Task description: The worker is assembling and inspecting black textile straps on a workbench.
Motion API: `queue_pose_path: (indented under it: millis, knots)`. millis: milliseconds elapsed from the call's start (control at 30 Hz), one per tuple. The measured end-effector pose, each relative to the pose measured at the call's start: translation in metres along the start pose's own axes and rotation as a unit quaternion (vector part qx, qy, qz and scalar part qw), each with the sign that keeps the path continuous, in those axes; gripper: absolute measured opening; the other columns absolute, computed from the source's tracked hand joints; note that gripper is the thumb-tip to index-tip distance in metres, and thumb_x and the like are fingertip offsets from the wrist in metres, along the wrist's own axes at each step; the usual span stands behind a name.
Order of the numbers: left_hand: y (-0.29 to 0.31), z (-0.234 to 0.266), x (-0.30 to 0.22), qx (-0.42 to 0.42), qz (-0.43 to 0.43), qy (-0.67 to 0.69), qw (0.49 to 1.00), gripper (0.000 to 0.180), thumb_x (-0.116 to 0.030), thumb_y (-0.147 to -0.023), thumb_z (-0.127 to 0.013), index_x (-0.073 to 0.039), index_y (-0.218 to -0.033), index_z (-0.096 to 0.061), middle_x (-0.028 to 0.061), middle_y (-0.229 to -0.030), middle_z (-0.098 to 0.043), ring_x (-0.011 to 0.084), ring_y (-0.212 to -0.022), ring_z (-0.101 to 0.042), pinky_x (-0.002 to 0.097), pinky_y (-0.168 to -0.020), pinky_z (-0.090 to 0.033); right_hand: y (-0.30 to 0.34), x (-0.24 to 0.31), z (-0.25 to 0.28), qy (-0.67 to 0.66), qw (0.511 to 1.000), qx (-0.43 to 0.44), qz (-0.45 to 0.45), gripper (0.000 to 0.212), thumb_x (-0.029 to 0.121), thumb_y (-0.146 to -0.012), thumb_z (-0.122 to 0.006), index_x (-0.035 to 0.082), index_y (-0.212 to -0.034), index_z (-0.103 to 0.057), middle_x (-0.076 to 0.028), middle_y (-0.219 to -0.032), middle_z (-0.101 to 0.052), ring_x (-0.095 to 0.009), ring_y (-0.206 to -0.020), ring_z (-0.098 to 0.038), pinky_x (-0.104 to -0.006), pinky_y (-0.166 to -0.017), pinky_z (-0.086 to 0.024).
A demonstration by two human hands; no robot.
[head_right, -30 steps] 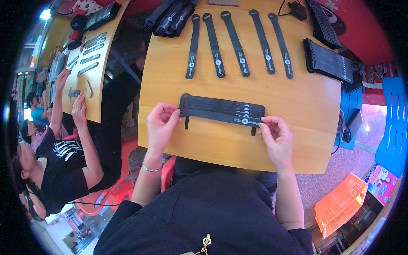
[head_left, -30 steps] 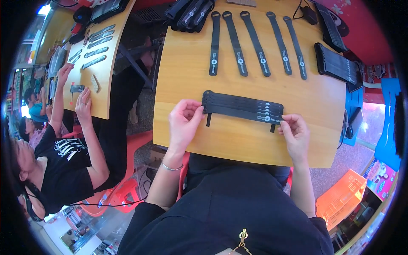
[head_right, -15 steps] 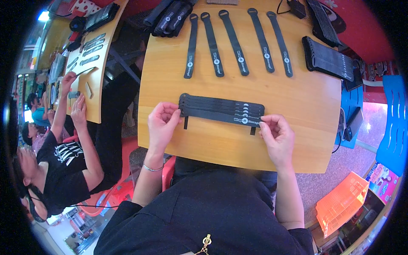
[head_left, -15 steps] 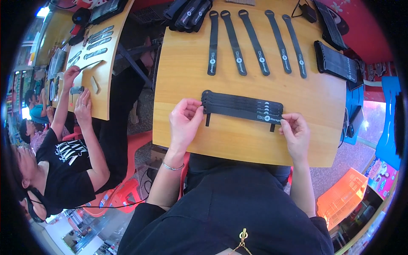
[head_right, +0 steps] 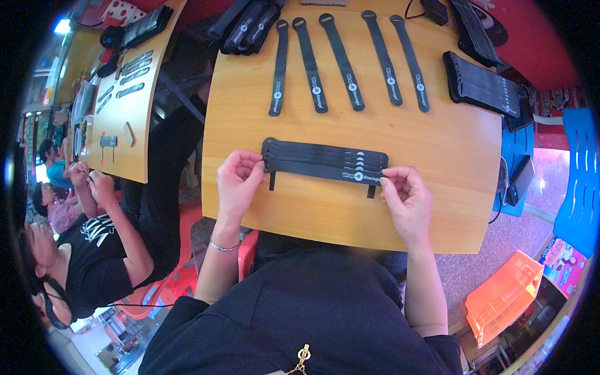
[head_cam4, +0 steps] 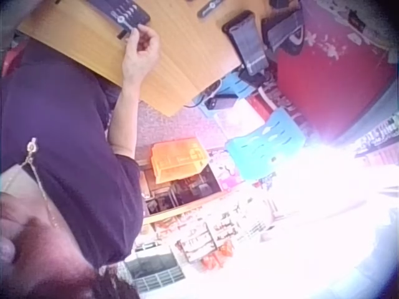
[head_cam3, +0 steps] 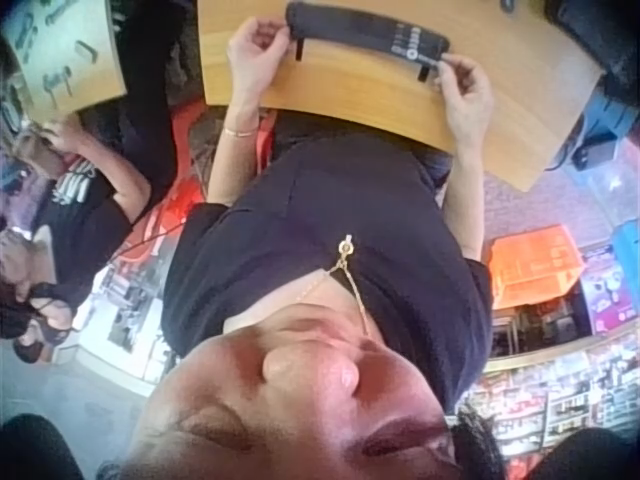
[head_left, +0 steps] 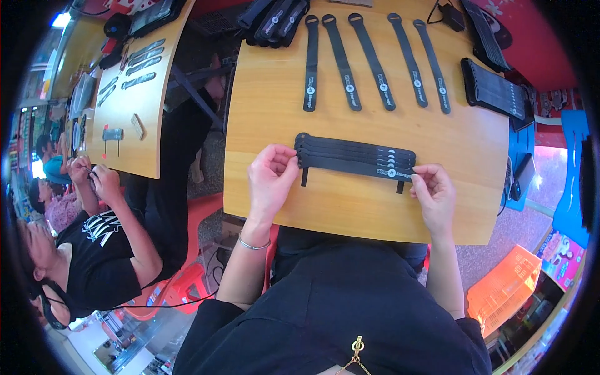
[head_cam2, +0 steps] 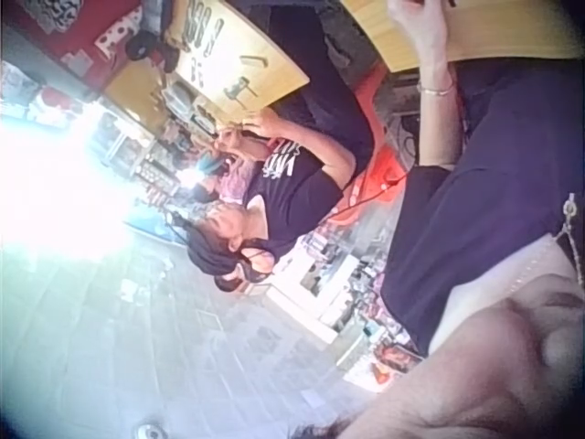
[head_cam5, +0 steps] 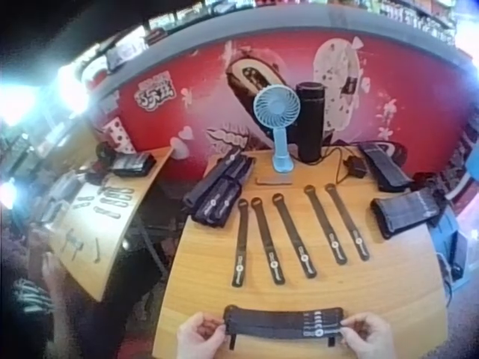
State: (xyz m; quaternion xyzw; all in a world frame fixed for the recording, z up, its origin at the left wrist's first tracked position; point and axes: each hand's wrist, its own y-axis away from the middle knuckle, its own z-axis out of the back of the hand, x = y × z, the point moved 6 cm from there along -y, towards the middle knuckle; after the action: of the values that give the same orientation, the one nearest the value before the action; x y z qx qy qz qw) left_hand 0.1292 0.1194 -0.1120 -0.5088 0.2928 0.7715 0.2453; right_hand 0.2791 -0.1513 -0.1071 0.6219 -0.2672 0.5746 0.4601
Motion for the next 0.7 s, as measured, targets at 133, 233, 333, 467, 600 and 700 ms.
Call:
queue_pose_path:
  millis: [133,233,333,467,600,700]
  knots:
    - [-0.0007,0.0002,0.0005,0.001,-0.006,-0.001,1.000,0.008,0.002,-0.079,-0.062,0.001,-0.087,-0.062,0.0017,-0.068,-0.061,0.0054,-0.059,-0.056,0.0192,-0.054,-0.046,-0.0003,-0.0001,-0.0002,-0.007,1.000,-0.002,0.004,0.011,-0.001,-0.086,-0.060,0.002,-0.097,-0.058,0.001,-0.081,-0.059,-0.002,-0.068,-0.054,-0.0167,-0.060,-0.048]
    - [-0.0007,-0.0004,-0.0012,0.003,-0.011,-0.006,1.000,0.008,0.002,-0.079,-0.062,0.001,-0.087,-0.062,0.0017,-0.068,-0.060,0.0055,-0.058,-0.056,0.0194,-0.054,-0.045,-0.0006,-0.0008,-0.0011,-0.005,1.000,0.000,-0.006,0.011,-0.001,-0.086,-0.061,0.002,-0.097,-0.058,0.001,-0.081,-0.059,-0.002,-0.068,-0.054,-0.0161,-0.060,-0.047]
    - [-0.0003,-0.0011,-0.0031,0.004,-0.017,-0.018,1.000,0.008,0.003,-0.079,-0.061,0.001,-0.087,-0.063,0.0021,-0.068,-0.060,0.0063,-0.058,-0.056,0.0196,-0.054,-0.046,-0.0002,0.0008,-0.0004,0.015,1.000,-0.007,0.006,0.012,-0.001,-0.085,-0.061,0.001,-0.097,-0.058,0.001,-0.081,-0.059,-0.002,-0.068,-0.054,-0.0158,-0.060,-0.046]
    - [-0.0014,-0.0022,0.0000,0.020,-0.032,-0.037,0.999,0.007,0.005,-0.083,-0.059,0.002,-0.090,-0.060,0.0015,-0.072,-0.060,0.0054,-0.060,-0.057,0.0190,-0.056,-0.050,-0.0005,-0.0024,-0.0005,0.035,0.999,-0.014,0.001,0.015,-0.001,-0.084,-0.062,0.001,-0.098,-0.058,0.001,-0.081,-0.058,-0.003,-0.067,-0.053,-0.0154,-0.058,-0.045]
    - [-0.0001,-0.0026,-0.0022,0.021,-0.024,-0.043,0.999,0.008,0.005,-0.083,-0.058,0.002,-0.090,-0.061,0.0016,-0.072,-0.060,0.0056,-0.060,-0.057,0.0190,-0.056,-0.050,-0.0010,-0.0050,-0.0010,0.034,0.999,-0.024,0.004,0.017,-0.001,-0.083,-0.064,0.001,-0.099,-0.058,0.000,-0.081,-0.057,-0.003,-0.066,-0.052,-0.0154,-0.056,-0.044]
    - [-0.0003,-0.0022,0.0001,0.015,-0.023,-0.036,0.999,0.008,0.005,-0.083,-0.058,0.002,-0.090,-0.061,0.0017,-0.072,-0.060,0.0056,-0.059,-0.057,0.0189,-0.056,-0.050,-0.0008,-0.0003,-0.0014,0.060,0.998,-0.034,0.007,0.019,-0.001,-0.082,-0.064,0.001,-0.099,-0.058,0.001,-0.079,-0.057,-0.002,-0.065,-0.052,-0.0155,-0.056,-0.044]
